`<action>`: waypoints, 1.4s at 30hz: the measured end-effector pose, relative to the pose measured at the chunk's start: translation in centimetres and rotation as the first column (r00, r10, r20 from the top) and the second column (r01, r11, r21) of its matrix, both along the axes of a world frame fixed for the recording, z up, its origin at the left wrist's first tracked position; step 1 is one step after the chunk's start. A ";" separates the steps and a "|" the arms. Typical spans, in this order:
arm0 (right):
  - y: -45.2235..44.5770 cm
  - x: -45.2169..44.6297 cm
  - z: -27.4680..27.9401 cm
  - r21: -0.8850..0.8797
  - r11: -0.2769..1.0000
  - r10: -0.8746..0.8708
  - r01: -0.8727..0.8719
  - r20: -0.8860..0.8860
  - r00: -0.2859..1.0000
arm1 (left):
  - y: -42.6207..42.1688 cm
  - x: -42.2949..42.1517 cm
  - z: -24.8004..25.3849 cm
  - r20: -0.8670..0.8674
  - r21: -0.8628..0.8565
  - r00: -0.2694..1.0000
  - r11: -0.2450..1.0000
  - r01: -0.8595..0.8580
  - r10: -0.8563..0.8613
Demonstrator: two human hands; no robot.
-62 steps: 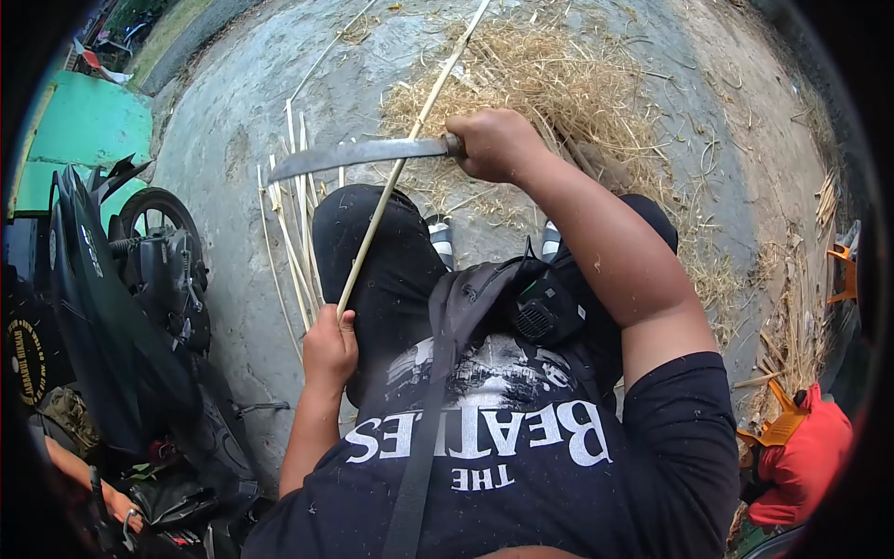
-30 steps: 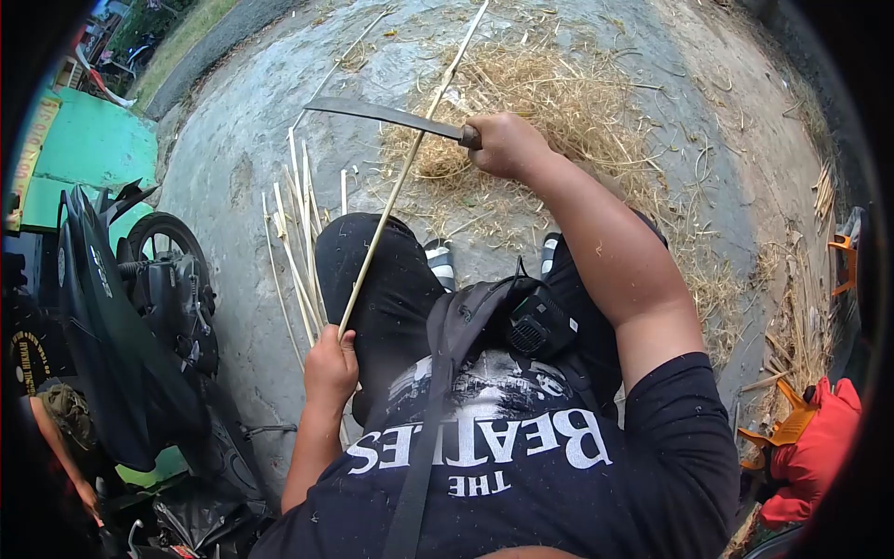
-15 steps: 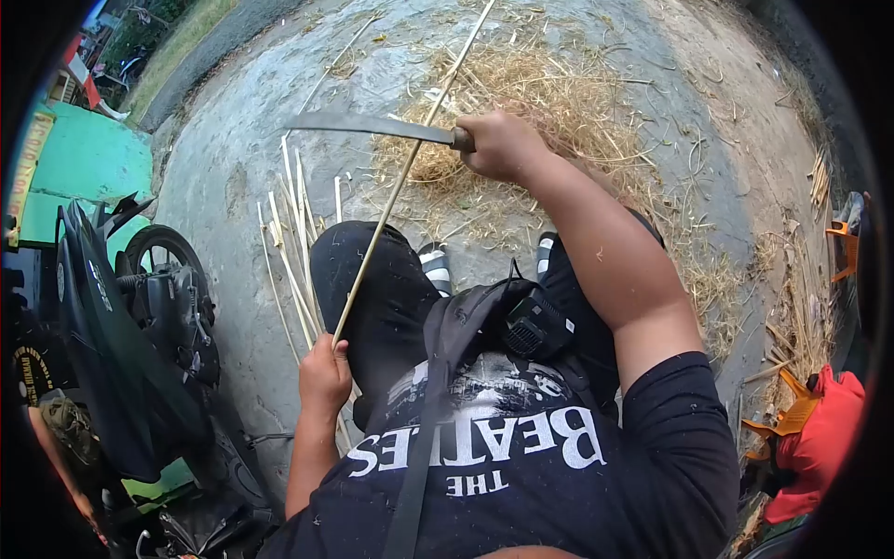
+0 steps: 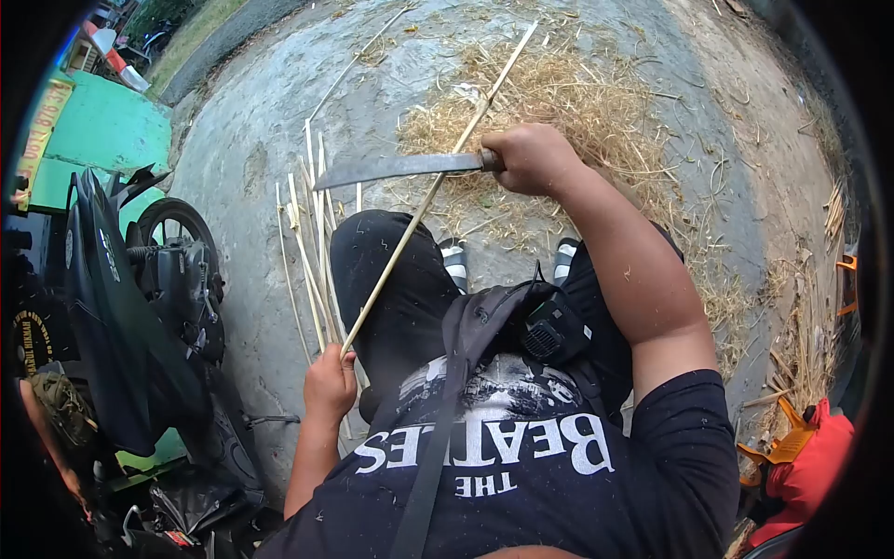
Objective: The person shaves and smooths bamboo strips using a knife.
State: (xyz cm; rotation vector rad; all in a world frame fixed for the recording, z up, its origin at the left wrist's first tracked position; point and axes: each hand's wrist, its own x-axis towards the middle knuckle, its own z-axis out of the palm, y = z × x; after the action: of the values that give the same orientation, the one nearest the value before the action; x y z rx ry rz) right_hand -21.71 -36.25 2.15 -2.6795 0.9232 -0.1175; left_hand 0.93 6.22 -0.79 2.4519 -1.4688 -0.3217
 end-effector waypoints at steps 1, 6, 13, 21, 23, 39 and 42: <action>0.3 0.3 0.2 -0.038 0.995 0.095 -0.097 -0.047 0.994 | 0.0 0.3 -0.5 0.029 -0.013 1.000 1.000 0.001 0.000; -5.8 -1.5 -3.0 0.279 0.897 -0.385 0.344 0.107 0.917 | 0.1 0.2 -0.9 0.072 -0.027 0.997 1.000 -0.008 0.010; -1.3 -0.7 -0.2 0.070 0.988 -0.136 0.135 0.002 0.991 | 0.1 0.2 -0.8 0.086 -0.020 0.996 1.000 0.017 -0.015; -1.4 -0.7 0.0 0.065 0.976 -0.210 0.208 0.029 0.977 | -0.3 0.6 -0.8 0.072 -0.027 0.997 0.999 0.029 -0.027; -0.1 -1.0 0.2 -0.045 0.998 -0.046 0.046 -0.005 0.999 | 0.0 0.8 -1.0 0.091 -0.036 0.995 0.999 0.035 -0.031; -4.0 -2.3 -2.0 0.056 0.965 -0.260 0.256 0.082 0.962 | -0.9 1.1 -2.1 0.067 -0.088 0.998 0.996 0.022 -0.016; -6.7 -3.4 -3.2 0.148 0.903 -0.425 0.403 0.180 0.887 | -0.7 0.8 -0.5 0.054 -0.003 0.998 0.999 0.033 -0.033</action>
State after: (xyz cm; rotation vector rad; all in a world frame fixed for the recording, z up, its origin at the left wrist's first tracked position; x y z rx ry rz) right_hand -25.12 -42.91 -1.08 -2.2779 1.3744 -0.4219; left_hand 1.74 5.48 -1.25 2.4541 -1.5313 -0.2611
